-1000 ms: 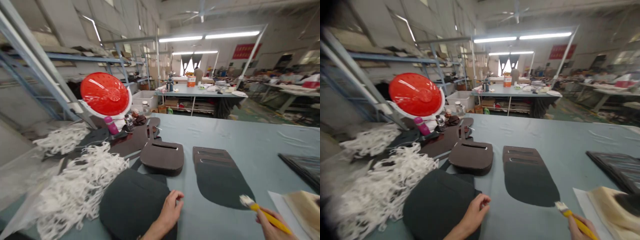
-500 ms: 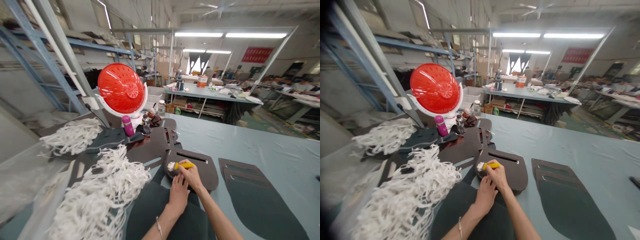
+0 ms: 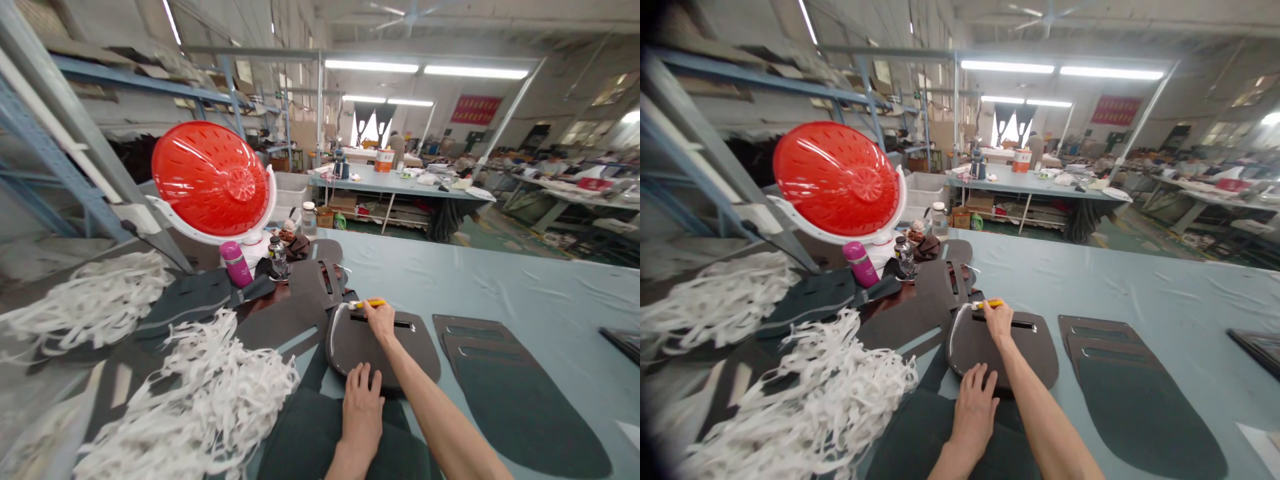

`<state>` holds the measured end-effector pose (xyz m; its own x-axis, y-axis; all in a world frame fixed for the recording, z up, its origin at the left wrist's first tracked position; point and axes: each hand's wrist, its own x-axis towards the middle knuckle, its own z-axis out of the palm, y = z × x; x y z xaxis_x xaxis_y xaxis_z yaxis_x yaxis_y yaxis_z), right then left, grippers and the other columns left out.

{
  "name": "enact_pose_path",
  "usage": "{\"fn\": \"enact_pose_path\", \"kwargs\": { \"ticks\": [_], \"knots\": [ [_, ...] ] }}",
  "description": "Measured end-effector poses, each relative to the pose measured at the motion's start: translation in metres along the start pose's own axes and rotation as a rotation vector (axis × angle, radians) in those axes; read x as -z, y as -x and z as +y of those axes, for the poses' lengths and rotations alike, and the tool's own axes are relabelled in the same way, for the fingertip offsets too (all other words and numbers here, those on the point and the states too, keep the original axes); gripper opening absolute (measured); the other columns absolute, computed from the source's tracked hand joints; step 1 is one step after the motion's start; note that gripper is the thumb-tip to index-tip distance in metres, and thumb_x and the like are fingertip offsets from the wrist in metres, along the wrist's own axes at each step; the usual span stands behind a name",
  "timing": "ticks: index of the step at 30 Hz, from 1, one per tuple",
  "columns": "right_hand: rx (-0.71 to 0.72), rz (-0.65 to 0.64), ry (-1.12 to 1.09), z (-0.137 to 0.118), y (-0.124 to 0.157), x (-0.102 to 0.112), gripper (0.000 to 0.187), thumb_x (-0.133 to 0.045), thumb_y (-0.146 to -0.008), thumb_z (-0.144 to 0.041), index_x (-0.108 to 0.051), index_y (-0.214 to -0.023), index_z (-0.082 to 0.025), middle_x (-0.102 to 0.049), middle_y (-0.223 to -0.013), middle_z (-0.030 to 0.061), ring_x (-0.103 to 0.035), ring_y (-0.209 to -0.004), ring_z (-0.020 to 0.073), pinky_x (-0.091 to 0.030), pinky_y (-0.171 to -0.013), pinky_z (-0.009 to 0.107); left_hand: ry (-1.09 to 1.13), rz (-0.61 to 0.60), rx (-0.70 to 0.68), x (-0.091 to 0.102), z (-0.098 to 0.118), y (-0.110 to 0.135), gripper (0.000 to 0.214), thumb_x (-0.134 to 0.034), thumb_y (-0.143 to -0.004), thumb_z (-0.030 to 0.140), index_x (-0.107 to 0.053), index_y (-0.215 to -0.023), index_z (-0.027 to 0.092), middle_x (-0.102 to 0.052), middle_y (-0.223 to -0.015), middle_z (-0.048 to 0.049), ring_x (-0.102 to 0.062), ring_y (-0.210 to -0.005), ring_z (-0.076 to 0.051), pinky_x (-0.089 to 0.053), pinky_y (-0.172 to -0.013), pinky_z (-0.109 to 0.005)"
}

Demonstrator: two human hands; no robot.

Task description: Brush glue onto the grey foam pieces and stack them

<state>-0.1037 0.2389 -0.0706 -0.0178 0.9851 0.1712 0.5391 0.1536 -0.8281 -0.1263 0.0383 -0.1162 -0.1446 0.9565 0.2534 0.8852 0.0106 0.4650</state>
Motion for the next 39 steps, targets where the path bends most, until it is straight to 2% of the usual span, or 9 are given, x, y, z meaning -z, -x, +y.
{"fn": "enact_pose_path", "kwargs": {
  "ticks": [7,11,20,23,27,30,32,36,39],
  "knots": [
    [-0.226,0.319,0.346,0.090,-0.007,0.139,0.036,-0.047,-0.072,-0.041,-0.069,-0.078,-0.014,-0.062,-0.053,0.0070,-0.061,-0.066,0.0250,-0.041,-0.070,0.031,-0.029,0.010,-0.059,0.008,0.008,-0.001,0.046,-0.050,-0.079,0.013,-0.049,-0.125,0.021,-0.046,-0.130,-0.0101,-0.037,-0.124,-0.028,-0.037,-0.103,-0.050],
    [-0.237,0.288,0.337,0.097,0.018,0.175,0.035,-0.046,-0.072,-0.042,-0.068,-0.078,-0.015,-0.060,-0.050,0.0048,-0.061,-0.064,0.0232,-0.041,-0.069,0.029,-0.076,0.022,-0.098,0.008,0.011,-0.002,0.043,-0.050,-0.081,0.016,-0.049,-0.124,0.021,-0.047,-0.128,-0.0098,-0.039,-0.122,-0.027,-0.038,-0.102,-0.049],
    [-0.267,0.454,0.365,0.075,0.151,0.188,0.026,-0.046,-0.073,-0.041,-0.058,-0.064,-0.020,-0.058,-0.055,0.0021,-0.055,-0.056,0.0185,-0.037,-0.059,0.026,0.044,-0.057,-0.091,0.016,0.007,-0.005,0.039,-0.053,-0.082,0.028,-0.051,-0.121,0.023,-0.050,-0.126,-0.0090,-0.043,-0.117,-0.025,-0.034,-0.102,-0.044],
    [-0.123,0.407,0.147,0.037,0.173,0.150,0.024,-0.050,-0.077,-0.040,-0.058,-0.067,-0.019,-0.059,-0.059,0.0005,-0.055,-0.055,0.0149,-0.038,-0.058,0.024,0.265,-0.153,0.032,0.033,-0.008,-0.032,0.033,-0.046,-0.087,0.038,-0.054,-0.115,0.023,-0.060,-0.114,-0.0068,-0.053,-0.105,-0.021,-0.040,-0.096,-0.037],
    [0.142,0.043,-0.183,-0.013,0.189,0.075,0.022,-0.050,-0.083,-0.036,-0.061,-0.077,-0.018,-0.063,-0.070,0.0008,-0.057,-0.060,0.0123,-0.043,-0.062,0.021,0.393,-0.188,0.229,0.047,-0.041,-0.072,0.037,-0.030,-0.091,0.042,-0.054,-0.112,0.022,-0.066,-0.103,-0.0054,-0.060,-0.096,-0.017,-0.044,-0.086,-0.031],
    [0.157,-0.007,-0.217,-0.014,0.193,0.052,0.023,-0.050,-0.084,-0.036,-0.062,-0.077,-0.018,-0.063,-0.069,0.0012,-0.057,-0.060,0.0124,-0.044,-0.062,0.022,0.345,-0.221,0.218,0.046,-0.059,-0.085,0.033,-0.033,-0.090,0.039,-0.058,-0.105,0.023,-0.067,-0.096,-0.0051,-0.060,-0.094,-0.019,-0.044,-0.084,-0.032],
    [0.095,0.050,-0.160,0.009,0.195,0.069,0.024,-0.051,-0.083,-0.038,-0.063,-0.077,-0.018,-0.063,-0.068,0.0013,-0.057,-0.059,0.0126,-0.044,-0.060,0.022,0.325,-0.233,0.185,0.042,-0.065,-0.085,0.030,-0.034,-0.090,0.035,-0.059,-0.103,0.023,-0.066,-0.099,-0.0052,-0.058,-0.096,-0.019,-0.042,-0.087,-0.033],
    [-0.079,0.316,0.102,0.075,0.195,0.153,0.032,-0.057,-0.078,-0.047,-0.065,-0.077,-0.017,-0.063,-0.066,0.0018,-0.056,-0.055,0.0136,-0.042,-0.057,0.023,0.309,-0.225,0.104,0.037,-0.064,-0.078,0.031,-0.032,-0.091,0.030,-0.057,-0.106,0.021,-0.060,-0.108,-0.0061,-0.053,-0.103,-0.019,-0.037,-0.095,-0.033],
    [-0.220,0.521,0.195,0.093,0.182,0.194,0.034,-0.059,-0.074,-0.049,-0.066,-0.078,-0.016,-0.063,-0.061,0.0022,-0.058,-0.054,0.0158,-0.042,-0.055,0.023,0.232,-0.194,0.018,0.037,-0.055,-0.070,0.032,-0.034,-0.091,0.030,-0.055,-0.115,0.022,-0.057,-0.105,-0.0069,-0.050,-0.100,-0.020,-0.036,-0.096,-0.036]
  ]
}}
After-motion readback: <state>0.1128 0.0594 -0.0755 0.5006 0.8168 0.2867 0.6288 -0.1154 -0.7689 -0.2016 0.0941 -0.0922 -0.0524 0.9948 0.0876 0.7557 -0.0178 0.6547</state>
